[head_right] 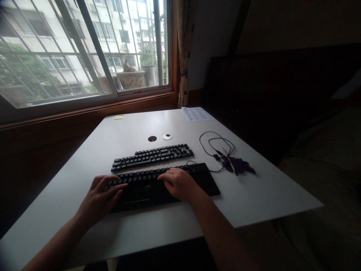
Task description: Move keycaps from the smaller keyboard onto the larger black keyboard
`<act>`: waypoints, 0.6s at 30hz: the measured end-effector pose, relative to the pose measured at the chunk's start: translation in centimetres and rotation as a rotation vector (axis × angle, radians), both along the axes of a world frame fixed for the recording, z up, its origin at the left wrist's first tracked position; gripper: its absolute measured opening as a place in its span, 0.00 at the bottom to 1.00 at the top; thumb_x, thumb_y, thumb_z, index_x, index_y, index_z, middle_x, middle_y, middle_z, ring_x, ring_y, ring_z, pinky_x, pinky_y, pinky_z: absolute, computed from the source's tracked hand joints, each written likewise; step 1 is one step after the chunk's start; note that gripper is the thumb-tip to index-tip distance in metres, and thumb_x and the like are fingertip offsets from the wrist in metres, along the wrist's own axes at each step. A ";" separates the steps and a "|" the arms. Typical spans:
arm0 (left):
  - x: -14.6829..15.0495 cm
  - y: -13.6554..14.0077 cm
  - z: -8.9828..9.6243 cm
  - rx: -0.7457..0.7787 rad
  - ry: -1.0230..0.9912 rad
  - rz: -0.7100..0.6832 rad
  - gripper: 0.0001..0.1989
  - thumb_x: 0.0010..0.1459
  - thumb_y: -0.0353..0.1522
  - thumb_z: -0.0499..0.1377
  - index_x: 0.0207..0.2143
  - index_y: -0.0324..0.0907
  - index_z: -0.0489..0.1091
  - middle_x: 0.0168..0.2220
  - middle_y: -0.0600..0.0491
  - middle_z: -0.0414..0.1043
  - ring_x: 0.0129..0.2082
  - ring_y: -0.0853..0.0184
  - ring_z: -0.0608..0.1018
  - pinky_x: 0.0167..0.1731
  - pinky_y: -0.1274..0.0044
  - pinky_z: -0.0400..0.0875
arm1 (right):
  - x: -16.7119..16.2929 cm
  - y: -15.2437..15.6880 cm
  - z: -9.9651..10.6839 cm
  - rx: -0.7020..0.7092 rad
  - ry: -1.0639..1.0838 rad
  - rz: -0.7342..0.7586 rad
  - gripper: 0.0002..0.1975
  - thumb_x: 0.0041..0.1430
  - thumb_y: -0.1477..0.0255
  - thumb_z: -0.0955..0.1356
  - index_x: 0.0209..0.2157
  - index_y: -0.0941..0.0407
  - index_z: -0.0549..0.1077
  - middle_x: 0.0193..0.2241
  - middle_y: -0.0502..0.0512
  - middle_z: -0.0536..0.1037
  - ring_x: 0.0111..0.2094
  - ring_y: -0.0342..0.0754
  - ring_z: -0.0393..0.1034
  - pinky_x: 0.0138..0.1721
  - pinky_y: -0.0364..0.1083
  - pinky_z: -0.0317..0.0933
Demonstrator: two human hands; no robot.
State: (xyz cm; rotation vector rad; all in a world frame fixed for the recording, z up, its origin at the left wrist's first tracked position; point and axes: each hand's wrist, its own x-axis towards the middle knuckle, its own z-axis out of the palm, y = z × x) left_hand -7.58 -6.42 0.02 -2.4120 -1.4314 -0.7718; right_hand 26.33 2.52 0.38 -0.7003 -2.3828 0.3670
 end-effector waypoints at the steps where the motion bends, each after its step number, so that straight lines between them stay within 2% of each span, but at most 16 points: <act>1: 0.0 0.0 -0.1 -0.010 -0.001 0.003 0.12 0.67 0.35 0.60 0.50 0.54 0.79 0.53 0.48 0.69 0.52 0.54 0.70 0.51 0.62 0.73 | 0.0 0.0 -0.1 0.000 0.009 0.000 0.14 0.62 0.82 0.67 0.45 0.54 0.79 0.35 0.54 0.82 0.38 0.50 0.75 0.43 0.49 0.68; 6: -0.5 0.2 -0.1 -0.026 -0.104 0.009 0.12 0.68 0.35 0.60 0.51 0.54 0.78 0.51 0.49 0.71 0.52 0.56 0.71 0.52 0.63 0.72 | -0.2 -0.1 0.0 0.041 0.077 0.013 0.13 0.65 0.81 0.66 0.46 0.54 0.79 0.37 0.55 0.81 0.41 0.51 0.72 0.46 0.51 0.68; 10: -1.9 0.8 0.2 -0.002 -0.303 0.117 0.12 0.69 0.37 0.57 0.47 0.48 0.79 0.45 0.49 0.74 0.46 0.59 0.74 0.48 0.66 0.73 | -1.3 -0.9 0.6 0.094 0.056 0.046 0.14 0.65 0.80 0.67 0.48 0.53 0.78 0.44 0.56 0.79 0.46 0.53 0.69 0.51 0.54 0.67; 14: -3.8 1.3 0.3 -0.175 -0.504 0.231 0.17 0.68 0.44 0.55 0.43 0.45 0.79 0.43 0.50 0.75 0.39 0.62 0.78 0.37 0.72 0.75 | -3.6 -1.8 1.1 0.169 -0.030 0.100 0.11 0.67 0.75 0.68 0.48 0.52 0.79 0.50 0.57 0.77 0.52 0.54 0.68 0.57 0.55 0.65; 18: -4.7 1.5 0.3 -0.279 -0.564 0.356 0.21 0.66 0.48 0.54 0.43 0.44 0.79 0.42 0.51 0.76 0.35 0.64 0.79 0.36 0.73 0.75 | -6.2 -1.7 0.7 0.204 -0.158 0.127 0.15 0.68 0.68 0.68 0.54 0.51 0.76 0.58 0.58 0.73 0.59 0.56 0.63 0.63 0.57 0.61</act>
